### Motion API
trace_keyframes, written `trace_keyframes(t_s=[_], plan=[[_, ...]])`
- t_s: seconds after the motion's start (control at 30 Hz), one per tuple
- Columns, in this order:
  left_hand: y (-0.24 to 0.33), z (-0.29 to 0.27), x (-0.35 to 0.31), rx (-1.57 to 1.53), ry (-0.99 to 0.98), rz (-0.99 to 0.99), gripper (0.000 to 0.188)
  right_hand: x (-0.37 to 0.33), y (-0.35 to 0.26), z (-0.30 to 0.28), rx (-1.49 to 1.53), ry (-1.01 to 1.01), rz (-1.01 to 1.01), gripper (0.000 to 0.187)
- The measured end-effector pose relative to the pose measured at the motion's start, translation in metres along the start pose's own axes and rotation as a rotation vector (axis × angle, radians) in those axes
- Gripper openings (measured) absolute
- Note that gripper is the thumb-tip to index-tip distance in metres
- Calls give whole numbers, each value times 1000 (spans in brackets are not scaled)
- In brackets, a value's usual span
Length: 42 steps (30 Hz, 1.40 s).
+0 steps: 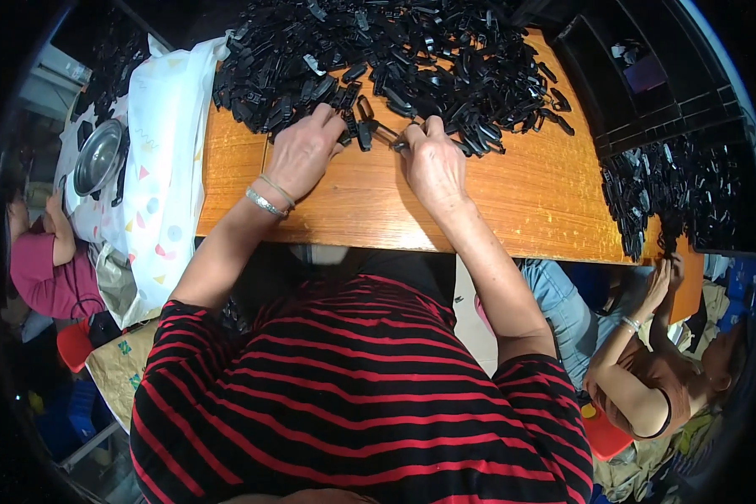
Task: Manually joining small black plastic components together on a workbench.
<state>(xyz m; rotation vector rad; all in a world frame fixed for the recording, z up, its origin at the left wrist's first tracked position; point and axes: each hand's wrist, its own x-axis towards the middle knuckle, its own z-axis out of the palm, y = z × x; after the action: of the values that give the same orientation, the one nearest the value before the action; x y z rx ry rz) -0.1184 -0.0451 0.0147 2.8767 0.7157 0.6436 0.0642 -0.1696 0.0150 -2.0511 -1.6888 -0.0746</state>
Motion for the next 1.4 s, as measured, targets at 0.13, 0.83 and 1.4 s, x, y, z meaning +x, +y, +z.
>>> trace_keyframes(t_s=[0.13,0.83,1.4], plan=[[17,-1,-14,-100,-46,-51,22,-12,-5,0,61,6,17,23],[36,-5,-34,-1423,-57,-707,22,-4,-2,-17,310,-128,88,15],[36,4,-36,-1552,-214,-713,13,4,-8,6,213,7,68,20]])
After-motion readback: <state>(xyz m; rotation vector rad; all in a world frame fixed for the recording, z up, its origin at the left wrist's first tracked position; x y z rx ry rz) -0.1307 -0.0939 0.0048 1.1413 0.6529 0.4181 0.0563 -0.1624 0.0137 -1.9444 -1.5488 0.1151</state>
